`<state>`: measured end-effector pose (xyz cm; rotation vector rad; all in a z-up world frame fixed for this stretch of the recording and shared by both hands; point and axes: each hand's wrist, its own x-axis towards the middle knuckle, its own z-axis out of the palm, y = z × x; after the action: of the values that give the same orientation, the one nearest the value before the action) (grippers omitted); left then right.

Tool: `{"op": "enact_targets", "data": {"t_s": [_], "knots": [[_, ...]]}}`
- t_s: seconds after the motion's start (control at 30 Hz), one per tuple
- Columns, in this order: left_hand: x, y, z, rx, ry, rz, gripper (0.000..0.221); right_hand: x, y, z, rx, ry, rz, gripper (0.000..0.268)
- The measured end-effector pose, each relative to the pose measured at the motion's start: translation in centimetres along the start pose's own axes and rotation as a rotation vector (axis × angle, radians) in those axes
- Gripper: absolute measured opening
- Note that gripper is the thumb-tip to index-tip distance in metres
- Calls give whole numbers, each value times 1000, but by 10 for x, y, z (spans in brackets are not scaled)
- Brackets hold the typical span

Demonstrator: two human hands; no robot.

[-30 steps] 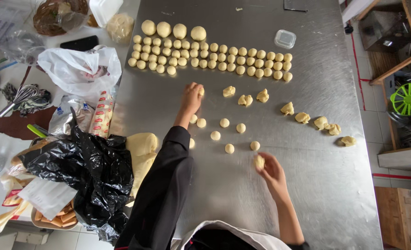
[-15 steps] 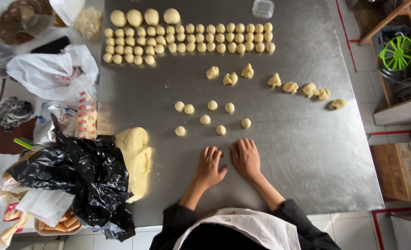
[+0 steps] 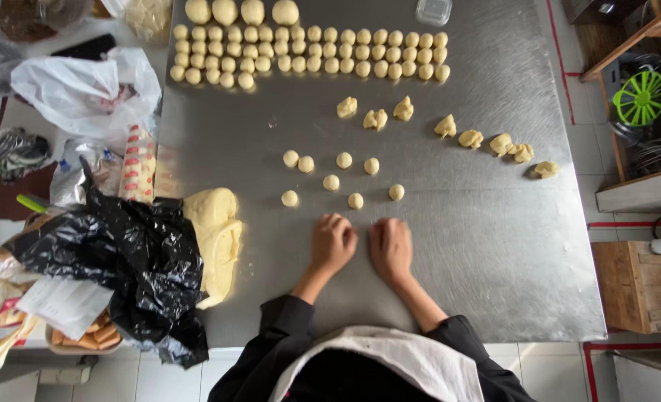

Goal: The person rolls pieces of dough into small spheres by hand on a metal table and arranges them into rows.

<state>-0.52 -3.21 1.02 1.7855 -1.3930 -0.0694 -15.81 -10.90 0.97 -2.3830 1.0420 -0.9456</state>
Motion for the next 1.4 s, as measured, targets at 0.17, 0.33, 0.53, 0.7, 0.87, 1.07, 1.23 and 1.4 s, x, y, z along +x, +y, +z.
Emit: {"op": "enact_targets", "data": {"t_s": [0.17,0.33,0.53,0.7,0.87,1.07,1.23,1.4], "knots": [[-71,19,-46,-30,-183,152,15,-44,23,-55,71,-208,-191,17],[-9,-20,-40,206,-44,27,24,26,31,-26,-76,-98,14,12],[-32,14,1,49,-69,37,22,-32,-2,-11,222,-180,-169,10],[-31,-20,-42,169,-168,-44,23,-7,33,-67,-95,-324,96,8],[6,0,10,122,25,-6,21,40,-1,6,-2,43,26,9],[-47,-17,-39,67,-233,-85,22,-26,-4,-48,44,-236,20,9],[6,-23,-17,262,-112,11,27,38,17,-30,-162,-48,10,12],[-18,12,12,31,-18,57,23,4,-11,6,171,-102,-48,19]]}}
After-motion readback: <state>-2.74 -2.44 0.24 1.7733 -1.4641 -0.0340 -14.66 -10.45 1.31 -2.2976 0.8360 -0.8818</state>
